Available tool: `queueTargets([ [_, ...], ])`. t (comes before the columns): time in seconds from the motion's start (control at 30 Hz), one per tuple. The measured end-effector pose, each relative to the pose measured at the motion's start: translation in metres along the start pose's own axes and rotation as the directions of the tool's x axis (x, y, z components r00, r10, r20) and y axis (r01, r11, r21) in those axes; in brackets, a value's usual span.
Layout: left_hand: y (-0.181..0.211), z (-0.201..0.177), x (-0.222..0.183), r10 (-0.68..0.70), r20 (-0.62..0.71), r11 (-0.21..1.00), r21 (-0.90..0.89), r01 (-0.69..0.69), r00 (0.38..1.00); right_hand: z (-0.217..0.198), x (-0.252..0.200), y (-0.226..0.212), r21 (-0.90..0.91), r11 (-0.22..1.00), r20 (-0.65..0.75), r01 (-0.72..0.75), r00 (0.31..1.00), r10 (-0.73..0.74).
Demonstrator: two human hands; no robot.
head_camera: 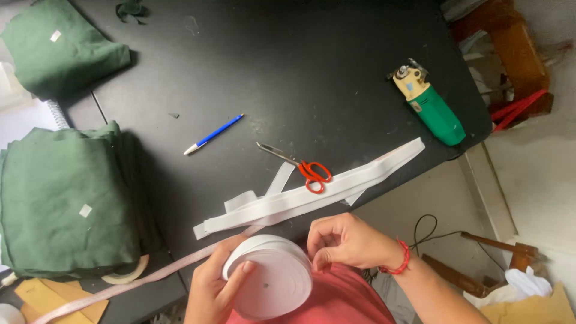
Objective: Measuring and cutting elastic strips, organizing fabric pieces, and recording notes in a notebook.
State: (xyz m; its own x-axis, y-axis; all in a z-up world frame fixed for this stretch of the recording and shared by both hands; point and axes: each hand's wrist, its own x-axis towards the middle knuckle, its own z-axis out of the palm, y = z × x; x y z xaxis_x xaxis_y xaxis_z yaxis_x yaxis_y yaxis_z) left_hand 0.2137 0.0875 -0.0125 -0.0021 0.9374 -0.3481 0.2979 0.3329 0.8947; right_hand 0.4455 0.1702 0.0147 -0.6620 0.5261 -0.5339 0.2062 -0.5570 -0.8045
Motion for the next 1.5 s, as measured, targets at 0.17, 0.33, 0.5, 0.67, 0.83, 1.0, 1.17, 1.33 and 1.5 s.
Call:
queueTargets([
  [0.17, 0.024, 0.0, 0.012, -0.032, 0.035, 0.987, 0.158, 0.026, 0.999, -0.028, 0.01, -0.001, -0.205, 0.978, 0.058, 0.033, 0.998, -0.021],
  [0.33, 0.03, -0.034, 0.051, -0.196, -0.189, 0.953, 0.193, 0.232, 0.962, -0.096, 0.054, 0.012, -0.047, 0.988, -0.323, 0.149, 0.934, -0.156],
  [0.5, -0.002, -0.05, 0.12, -0.178, -0.382, 0.961, 0.131, 0.244, 0.907, -0.158, 0.115, 0.053, -0.337, 0.933, -0.79, -0.123, 0.576, -0.21],
  [0.67, -0.04, -0.06, 0.147, -0.159, -0.422, 0.943, 0.204, 0.264, 0.893, -0.099, 0.097, 0.037, -0.634, 0.708, -0.64, -0.311, 0.725, -0.254],
  [0.83, -0.065, -0.068, 0.162, -0.148, -0.41, 0.951, 0.19, 0.243, 0.9, -0.073, 0.1, 0.04, -0.794, 0.362, -0.505, -0.488, 0.862, 0.054],
  [1.0, -0.068, -0.085, 0.182, 0.108, -0.46, 0.968, 0.251, 0.013, 0.881, -0.092, 0.111, 0.038, -0.844, 0.272, -0.456, -0.462, 0.885, 0.091],
  [1.17, -0.082, -0.098, 0.202, 0.281, -0.436, 0.924, 0.363, -0.118, 0.855, -0.147, 0.126, 0.031, -0.861, 0.285, -0.462, -0.42, 0.882, -0.096],
  [1.33, -0.055, -0.088, 0.178, 0.556, -0.46, 0.806, 0.5, -0.315, 0.692, -0.165, 0.102, 0.03, -0.888, 0.286, -0.441, -0.36, 0.844, -0.305],
  [1.5, 0.015, -0.082, 0.12, 0.212, -0.645, 0.934, -0.087, -0.345, 0.734, -0.128, 0.056, 0.05, -0.963, 0.002, -0.268, -0.269, 0.958, 0.099],
])
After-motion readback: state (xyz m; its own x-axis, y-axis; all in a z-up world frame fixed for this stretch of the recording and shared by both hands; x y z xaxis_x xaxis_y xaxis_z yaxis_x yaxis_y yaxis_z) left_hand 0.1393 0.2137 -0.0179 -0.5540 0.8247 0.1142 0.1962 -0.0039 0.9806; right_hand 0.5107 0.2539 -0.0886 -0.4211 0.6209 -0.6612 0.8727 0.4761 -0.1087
